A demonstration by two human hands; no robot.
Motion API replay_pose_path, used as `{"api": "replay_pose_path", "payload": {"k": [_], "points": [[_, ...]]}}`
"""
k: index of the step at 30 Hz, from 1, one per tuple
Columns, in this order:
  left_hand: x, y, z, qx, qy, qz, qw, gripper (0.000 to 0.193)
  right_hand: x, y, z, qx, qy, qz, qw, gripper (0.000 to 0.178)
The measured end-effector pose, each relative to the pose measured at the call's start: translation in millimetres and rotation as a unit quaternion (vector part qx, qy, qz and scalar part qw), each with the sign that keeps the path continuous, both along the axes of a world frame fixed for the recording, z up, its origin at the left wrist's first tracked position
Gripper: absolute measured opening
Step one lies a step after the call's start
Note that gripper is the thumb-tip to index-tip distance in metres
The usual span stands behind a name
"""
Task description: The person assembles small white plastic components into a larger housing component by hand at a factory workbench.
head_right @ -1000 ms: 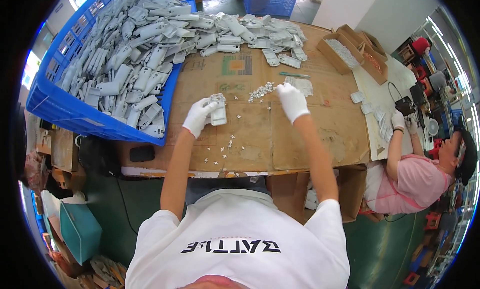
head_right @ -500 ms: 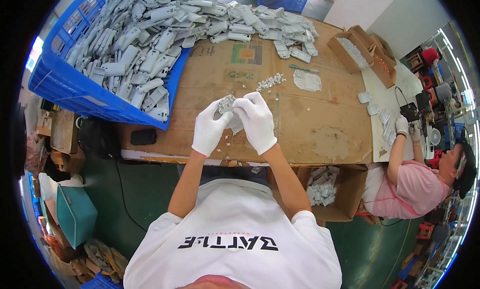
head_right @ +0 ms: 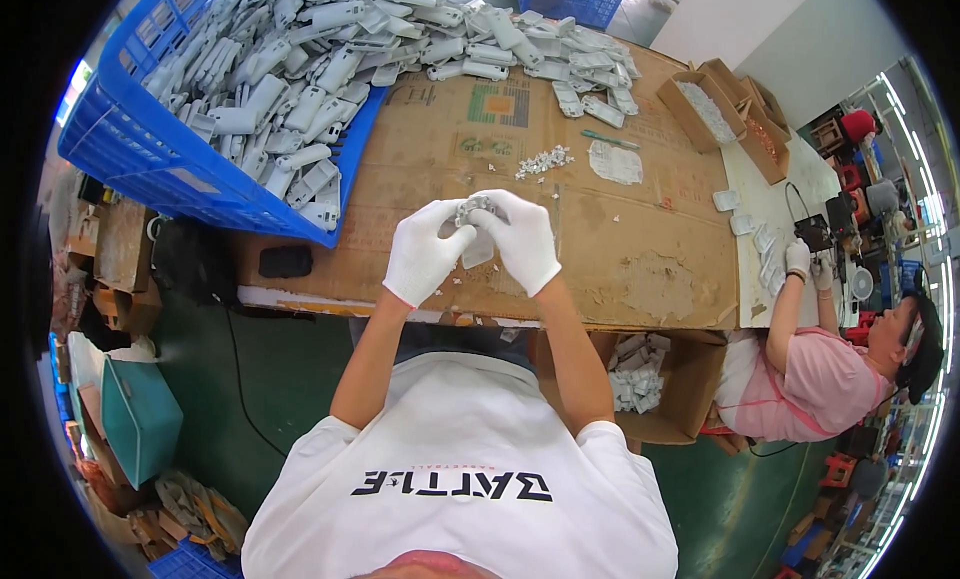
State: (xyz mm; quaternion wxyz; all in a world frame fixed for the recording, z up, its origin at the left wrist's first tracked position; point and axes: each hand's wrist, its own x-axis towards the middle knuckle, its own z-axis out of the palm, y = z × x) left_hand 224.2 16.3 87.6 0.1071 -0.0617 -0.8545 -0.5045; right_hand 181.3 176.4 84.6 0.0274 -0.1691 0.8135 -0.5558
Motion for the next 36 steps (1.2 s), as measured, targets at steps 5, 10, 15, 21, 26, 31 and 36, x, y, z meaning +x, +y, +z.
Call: {"api": "replay_pose_path", "payload": {"k": [5, 10, 15, 21, 26, 31, 36], "points": [[-1, 16, -13, 0.042, -0.008, 0.12, 0.992, 0.019, 12, -13, -10, 0.034, 0.06, -0.026, 0.997, 0.033], [1, 17, -17, 0.078, 0.011, 0.122, 0.989, 0.018, 15, -16, -15, 0.012, 0.034, -0.055, 0.998, 0.032], [-1, 16, -15, 0.074, 0.04, 0.099, 0.992, 0.022, 15, -18, -19, -0.053, 0.006, -0.072, 0.996, 0.032], [-2, 25, -19, 0.042, 0.081, 0.1, 0.991, 0.028, 11, -15, -10, -0.119, -0.015, -0.059, 0.991, 0.039], [3, 29, -7, 0.019, 0.023, 0.113, 0.993, 0.031, 12, -15, -6, -0.205, -0.096, -0.047, 0.973, 0.033], [2, 30, -9, 0.012, 0.034, 0.115, 0.993, 0.03, 10, -15, -10, -0.19, -0.085, -0.038, 0.977, 0.033], [3, 30, -16, 0.028, 0.067, 0.128, 0.989, 0.025, 9, -15, -4, -0.207, -0.098, -0.023, 0.973, 0.031]]}}
